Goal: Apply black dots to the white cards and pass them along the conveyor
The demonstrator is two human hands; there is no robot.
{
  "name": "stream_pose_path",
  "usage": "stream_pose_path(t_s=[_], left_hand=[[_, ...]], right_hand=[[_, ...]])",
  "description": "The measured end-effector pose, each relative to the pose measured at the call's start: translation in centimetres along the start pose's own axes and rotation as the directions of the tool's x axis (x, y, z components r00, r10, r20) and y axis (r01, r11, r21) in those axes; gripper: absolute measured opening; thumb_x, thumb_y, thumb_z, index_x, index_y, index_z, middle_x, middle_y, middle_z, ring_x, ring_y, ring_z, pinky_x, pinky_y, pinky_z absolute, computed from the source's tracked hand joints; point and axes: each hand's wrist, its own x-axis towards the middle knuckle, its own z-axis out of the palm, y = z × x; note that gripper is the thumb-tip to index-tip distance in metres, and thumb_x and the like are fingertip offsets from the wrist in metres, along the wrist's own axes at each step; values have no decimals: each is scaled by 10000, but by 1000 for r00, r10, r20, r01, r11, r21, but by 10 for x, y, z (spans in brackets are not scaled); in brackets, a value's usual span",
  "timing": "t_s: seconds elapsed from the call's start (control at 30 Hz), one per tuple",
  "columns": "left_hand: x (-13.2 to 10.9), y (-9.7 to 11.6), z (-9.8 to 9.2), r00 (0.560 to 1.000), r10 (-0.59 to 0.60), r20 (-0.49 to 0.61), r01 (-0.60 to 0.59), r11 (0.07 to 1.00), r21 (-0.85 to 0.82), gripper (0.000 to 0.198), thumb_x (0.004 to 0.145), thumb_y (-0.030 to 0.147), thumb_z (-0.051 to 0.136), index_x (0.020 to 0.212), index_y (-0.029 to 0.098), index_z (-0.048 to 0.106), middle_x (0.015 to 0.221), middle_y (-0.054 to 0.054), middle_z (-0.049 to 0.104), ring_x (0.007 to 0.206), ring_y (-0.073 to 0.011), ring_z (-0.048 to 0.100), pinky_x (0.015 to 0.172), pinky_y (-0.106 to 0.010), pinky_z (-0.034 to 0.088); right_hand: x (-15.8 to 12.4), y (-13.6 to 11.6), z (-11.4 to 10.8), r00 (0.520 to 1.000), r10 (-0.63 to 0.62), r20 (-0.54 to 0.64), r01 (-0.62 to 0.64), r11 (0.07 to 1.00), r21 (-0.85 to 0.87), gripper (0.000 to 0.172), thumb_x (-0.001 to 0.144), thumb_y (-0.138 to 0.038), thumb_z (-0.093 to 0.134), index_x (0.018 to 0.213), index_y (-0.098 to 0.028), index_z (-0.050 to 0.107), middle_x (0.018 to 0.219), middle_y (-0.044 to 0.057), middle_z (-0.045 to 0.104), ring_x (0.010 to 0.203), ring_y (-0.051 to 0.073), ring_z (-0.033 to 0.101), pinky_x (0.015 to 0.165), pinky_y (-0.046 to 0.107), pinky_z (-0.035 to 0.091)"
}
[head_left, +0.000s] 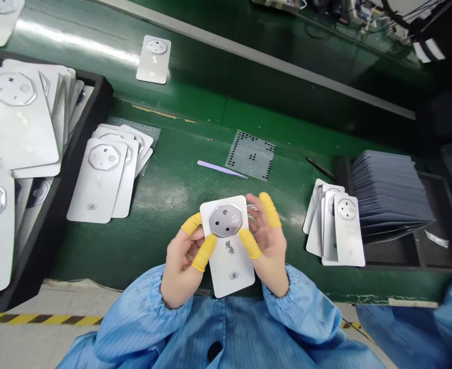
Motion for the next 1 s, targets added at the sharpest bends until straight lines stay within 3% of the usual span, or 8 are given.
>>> stream_pose_path(t_s=[0.1,0.17,0.43,0.73,0.8,0.87,0.93,1.0], left_hand=[[4,-1,3,997,-75,6,75,996,-41,308,850,296,668,1123,157,638,1000,-83,767,872,-212,736,694,-247,599],[5,-4,5,994,-112,-12,111,994,-11,318,827,345,688,1066,138,653,930,-85,776,797,-220,745,640,-257,605],[3,-27,13,985,-86,-152,108,984,141,482,671,464,793,981,124,652,746,-70,776,668,-249,745,552,-286,610],[-4,-23,52,953,-151,263,125,986,113,567,813,485,660,1197,87,534,928,-150,766,809,-271,746,683,-360,616],[-6,-25,56,950,-113,291,66,984,167,536,871,444,595,1274,104,502,1067,-170,735,889,-269,735,765,-396,607],[-6,-29,52,942,19,336,-143,926,348,522,908,376,545,1368,150,441,1306,-180,615,1102,-276,659,935,-443,542],[-4,-37,39,885,166,435,-420,687,592,533,921,327,517,1419,182,394,1479,-177,440,1315,-291,488,1071,-479,425],[0,-45,19,825,199,528,-558,425,713,525,918,323,513,1412,177,412,1520,-193,369,1393,-317,372,1106,-515,363]], right_hand=[[3,1,6,967,204,151,-234,948,215,607,851,-329,647,1382,-230,372,1189,110,675,975,212,710,770,342,630],[1,3,9,947,284,149,-315,914,257,605,799,-353,704,1316,-219,420,1074,84,722,861,198,735,677,300,634],[-10,5,8,975,220,42,-224,953,204,468,804,-422,672,1184,-251,460,886,-8,753,632,161,717,558,297,607],[-32,7,-32,990,15,-141,-17,1000,-13,413,846,-358,632,1218,-267,477,932,26,760,714,205,737,570,319,623],[-32,12,-54,977,-23,-210,4,996,-88,445,834,-383,642,1230,-255,484,991,51,750,805,218,738,640,338,631],[-26,18,-92,947,-52,-316,-9,982,-186,508,837,-403,633,1281,-226,462,1118,95,706,934,230,717,743,373,622],[-16,22,-142,897,-77,-435,-62,953,-297,608,840,-415,622,1358,-188,398,1279,144,606,1098,252,650,884,434,571],[-6,25,-192,869,-91,-486,-130,906,-403,628,816,-431,629,1350,-166,432,1272,157,598,1162,278,600,985,499,494]])
